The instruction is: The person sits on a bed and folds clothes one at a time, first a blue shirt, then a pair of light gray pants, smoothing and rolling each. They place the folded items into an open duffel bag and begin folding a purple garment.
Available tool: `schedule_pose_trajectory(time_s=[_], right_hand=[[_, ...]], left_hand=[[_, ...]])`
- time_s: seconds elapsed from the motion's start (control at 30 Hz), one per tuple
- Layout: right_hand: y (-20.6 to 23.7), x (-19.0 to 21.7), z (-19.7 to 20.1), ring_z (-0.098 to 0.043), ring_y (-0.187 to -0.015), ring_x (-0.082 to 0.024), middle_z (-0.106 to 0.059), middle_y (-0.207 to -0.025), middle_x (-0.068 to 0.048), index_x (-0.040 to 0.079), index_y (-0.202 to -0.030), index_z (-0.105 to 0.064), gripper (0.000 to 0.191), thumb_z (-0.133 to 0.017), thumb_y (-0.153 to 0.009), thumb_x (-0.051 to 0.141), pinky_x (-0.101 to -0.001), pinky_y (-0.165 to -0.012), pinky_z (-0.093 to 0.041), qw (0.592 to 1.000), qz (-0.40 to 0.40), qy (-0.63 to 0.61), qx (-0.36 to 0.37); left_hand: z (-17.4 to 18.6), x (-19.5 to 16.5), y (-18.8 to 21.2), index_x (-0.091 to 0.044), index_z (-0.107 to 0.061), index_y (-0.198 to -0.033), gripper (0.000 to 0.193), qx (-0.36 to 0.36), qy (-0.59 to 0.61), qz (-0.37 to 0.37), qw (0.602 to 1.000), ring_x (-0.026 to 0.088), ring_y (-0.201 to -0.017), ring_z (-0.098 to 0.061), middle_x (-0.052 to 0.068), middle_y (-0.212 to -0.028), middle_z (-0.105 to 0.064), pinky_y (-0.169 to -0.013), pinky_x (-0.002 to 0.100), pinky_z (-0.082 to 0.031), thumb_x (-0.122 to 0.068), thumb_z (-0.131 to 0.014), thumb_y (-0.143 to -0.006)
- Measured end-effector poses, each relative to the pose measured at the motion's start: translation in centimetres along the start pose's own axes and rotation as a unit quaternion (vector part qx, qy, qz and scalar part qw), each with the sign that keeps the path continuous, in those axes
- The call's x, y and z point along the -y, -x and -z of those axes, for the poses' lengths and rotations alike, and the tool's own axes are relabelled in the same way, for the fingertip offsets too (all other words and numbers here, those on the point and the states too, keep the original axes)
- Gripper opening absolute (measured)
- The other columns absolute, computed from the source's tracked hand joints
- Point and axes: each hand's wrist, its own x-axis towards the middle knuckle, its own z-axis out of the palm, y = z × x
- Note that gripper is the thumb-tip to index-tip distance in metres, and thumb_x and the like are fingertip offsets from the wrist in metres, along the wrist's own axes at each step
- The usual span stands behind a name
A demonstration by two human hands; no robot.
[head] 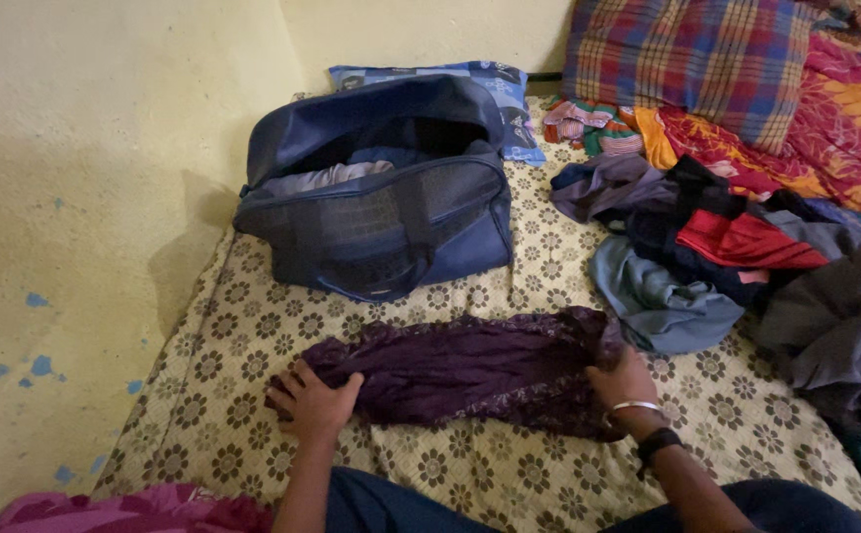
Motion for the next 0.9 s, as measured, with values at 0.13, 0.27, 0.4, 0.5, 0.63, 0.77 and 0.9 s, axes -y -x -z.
schedule_pose_trajectory(time_s=[0.13,0.27,0.4,0.5,0.63,0.77,0.9], right_hand=[[1.3,2.4,-0.6,-0.065,-0.107,-0.046,-0.063,-0.121,-0.028,0.001,-0.139,-0.051,0.085,-0.084,-0.071,0.040,-0.0510,-0.093,-0.054,0.999,0.048,0.008,0.018],[1.9,4.2,-1.3,-0.068,-0.105,-0.044,-0.068,-0.116,-0.026,0.005,-0.129,-0.062,0.062,-0.076,-0.085,0.048,-0.0491,-0.094,-0.055,0.993,0.074,0.049,0.084],[0.9,4.1,-1.6,-0.071,-0.100,-0.044,-0.075,-0.108,-0.023,0.007,-0.119,-0.072,0.042,-0.069,-0.094,0.041,-0.0511,-0.091,-0.057,0.998,0.058,-0.005,0.034],[-0.1,2.9,-1.0,-0.076,-0.097,-0.039,-0.078,-0.106,-0.021,0.006,-0.117,-0.074,0.045,-0.076,-0.084,0.037,-0.0474,-0.091,-0.060,0.996,0.020,-0.088,-0.020],[-0.8,1.9,-0.4,-0.069,-0.110,-0.039,-0.071,-0.122,-0.025,-0.002,-0.128,-0.064,0.072,-0.090,-0.074,0.038,-0.0458,-0.096,-0.056,0.994,-0.073,-0.073,-0.030],[-0.9,1.6,0.2,-0.060,-0.123,-0.038,-0.059,-0.138,-0.030,-0.012,-0.141,-0.049,0.096,-0.096,-0.074,0.039,-0.0435,-0.102,-0.050,0.983,-0.120,-0.126,0.051],[-0.6,2.5,0.6,-0.068,-0.104,-0.035,-0.070,-0.124,-0.026,-0.010,-0.133,-0.061,0.081,-0.091,-0.075,0.038,-0.0429,-0.091,-0.055,0.955,-0.175,-0.183,0.152]], left_hand=[[-0.2,0.0,-0.1,-0.017,0.000,-0.165,0.123,0.009,-0.022,-0.008,1.000,0.045,-0.156,0.012,0.017,-0.171,0.007,-0.117,0.075,-0.013,-0.074,-0.067,-0.080],[-0.3,0.0,-0.1,-0.018,-0.001,-0.165,0.122,0.010,-0.023,-0.018,1.000,0.044,-0.156,0.012,0.015,-0.172,0.007,-0.117,0.075,-0.014,-0.075,-0.066,-0.080],[-0.2,-0.3,0.1,-0.018,-0.001,-0.165,0.122,0.011,-0.041,-0.016,0.999,0.043,-0.157,0.011,0.015,-0.173,0.007,-0.118,0.072,-0.015,-0.076,-0.065,-0.079],[-0.1,-0.4,0.4,-0.018,-0.003,-0.166,0.121,0.004,-0.048,-0.022,0.999,0.043,-0.158,0.010,0.016,-0.173,0.005,-0.118,0.072,-0.014,-0.076,-0.065,-0.079],[0.4,-0.8,0.9,-0.017,-0.002,-0.165,0.122,0.016,-0.041,-0.019,0.999,0.041,-0.158,0.011,0.016,-0.172,0.008,-0.118,0.073,-0.009,-0.075,-0.066,-0.079],[0.7,-1.1,1.2,-0.017,-0.002,-0.165,0.122,0.019,-0.039,-0.023,0.999,0.041,-0.157,0.011,0.017,-0.172,0.006,-0.118,0.074,-0.007,-0.075,-0.066,-0.080],[0.5,-0.9,1.4,-0.016,-0.003,-0.165,0.122,-0.008,-0.037,-0.041,0.998,0.042,-0.157,0.009,0.019,-0.171,0.004,-0.117,0.074,-0.008,-0.075,-0.066,-0.079]])
